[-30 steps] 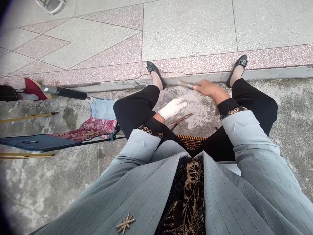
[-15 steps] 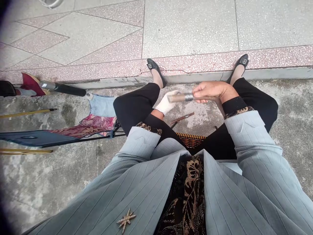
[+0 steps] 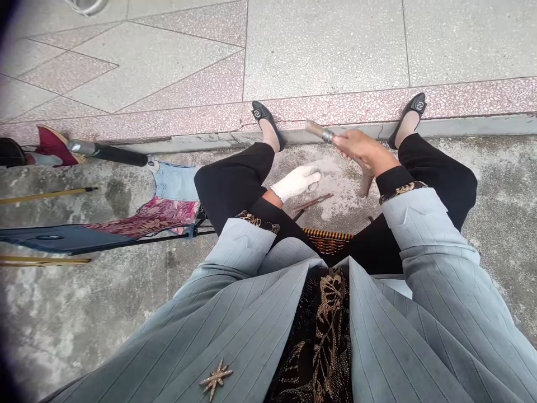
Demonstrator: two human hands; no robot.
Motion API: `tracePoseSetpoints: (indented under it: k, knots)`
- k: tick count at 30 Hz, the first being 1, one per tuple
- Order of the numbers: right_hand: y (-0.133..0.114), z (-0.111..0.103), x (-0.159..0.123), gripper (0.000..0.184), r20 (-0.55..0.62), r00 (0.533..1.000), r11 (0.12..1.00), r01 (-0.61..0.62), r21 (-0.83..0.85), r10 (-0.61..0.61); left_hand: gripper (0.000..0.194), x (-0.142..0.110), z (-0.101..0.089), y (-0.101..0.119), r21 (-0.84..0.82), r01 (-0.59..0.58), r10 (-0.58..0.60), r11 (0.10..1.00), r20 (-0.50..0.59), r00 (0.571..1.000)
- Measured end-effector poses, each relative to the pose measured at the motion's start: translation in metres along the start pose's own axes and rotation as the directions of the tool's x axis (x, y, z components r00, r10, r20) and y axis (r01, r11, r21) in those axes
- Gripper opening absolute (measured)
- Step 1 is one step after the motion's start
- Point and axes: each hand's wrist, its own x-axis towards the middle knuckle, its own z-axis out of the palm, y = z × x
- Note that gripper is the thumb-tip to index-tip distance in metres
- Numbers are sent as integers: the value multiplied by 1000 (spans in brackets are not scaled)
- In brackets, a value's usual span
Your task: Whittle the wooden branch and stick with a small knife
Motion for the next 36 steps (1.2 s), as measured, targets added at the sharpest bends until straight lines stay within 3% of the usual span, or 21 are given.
tracePoseSetpoints:
  k: [1, 3, 6, 9, 11, 13, 15, 17, 21, 24, 27, 29, 31, 33, 36]
  knots:
    - [-8, 0, -5, 47, -85, 996, 1000, -2, 17, 4, 23, 1, 0, 0, 17, -3, 3, 1000, -10, 1000]
    - [-23, 5, -17, 51, -109, 994, 999, -11, 30, 14, 21, 2, -2, -1, 54, -18, 20, 998, -49, 999]
    - [-38, 12, -32, 56, -37, 999, 1000, -17, -16, 16, 23, 5, -7, -5, 99, -17, 28, 995, -107, 994]
    - [-38, 14, -37, 62, 120, 992, 997, -18, -73, 27, 23, 10, -11, -12, 130, 10, 14, 991, -183, 983]
    - [-35, 14, -34, 64, 283, 954, 987, -61, -151, 102, 20, 14, -12, -16, 124, 24, 5, 992, -226, 974]
    - [-32, 17, -30, 63, 420, 878, 953, -114, -282, 229, 18, 15, -12, -18, 170, 37, 3, 985, -234, 972]
    - [-29, 23, -25, 60, 477, 808, 899, -139, -415, 345, 20, 14, -13, -17, 271, 44, 15, 962, -212, 977]
    - [-26, 30, -20, 56, 449, 778, 831, -162, -532, 439, 22, 11, -13, -14, 338, 51, 16, 940, -192, 981]
    - [-14, 37, -12, 50, 276, 758, 658, -254, -709, 591, 27, 6, -9, -7, 322, -4, 47, 947, -128, 991]
    - [1, 34, -4, 48, 164, 798, 630, -311, -712, 579, 28, 5, -4, -8, 268, -28, 69, 963, -145, 987]
    - [13, 27, 4, 48, -24, 880, 690, -389, -611, 474, 27, 6, 2, -9, 181, -40, 60, 983, -106, 993]
    - [14, 21, 6, 45, -128, 906, 738, -406, -539, 404, 26, 5, 6, -9, 112, -25, 33, 993, -65, 997]
    - [6, 15, 3, 38, -180, 933, 845, -360, -395, 313, 23, 5, 7, -7, 35, 6, -4, 999, -44, 999]
    - [-8, 10, -6, 32, -222, 956, 960, -232, -160, 194, 21, 6, 7, -5, -34, 11, -12, 999, -28, 1000]
    - [-32, 3, -27, 40, -161, 985, 998, -66, -2, 64, 19, 6, 3, -2, -43, -18, 16, 999, -39, 999]
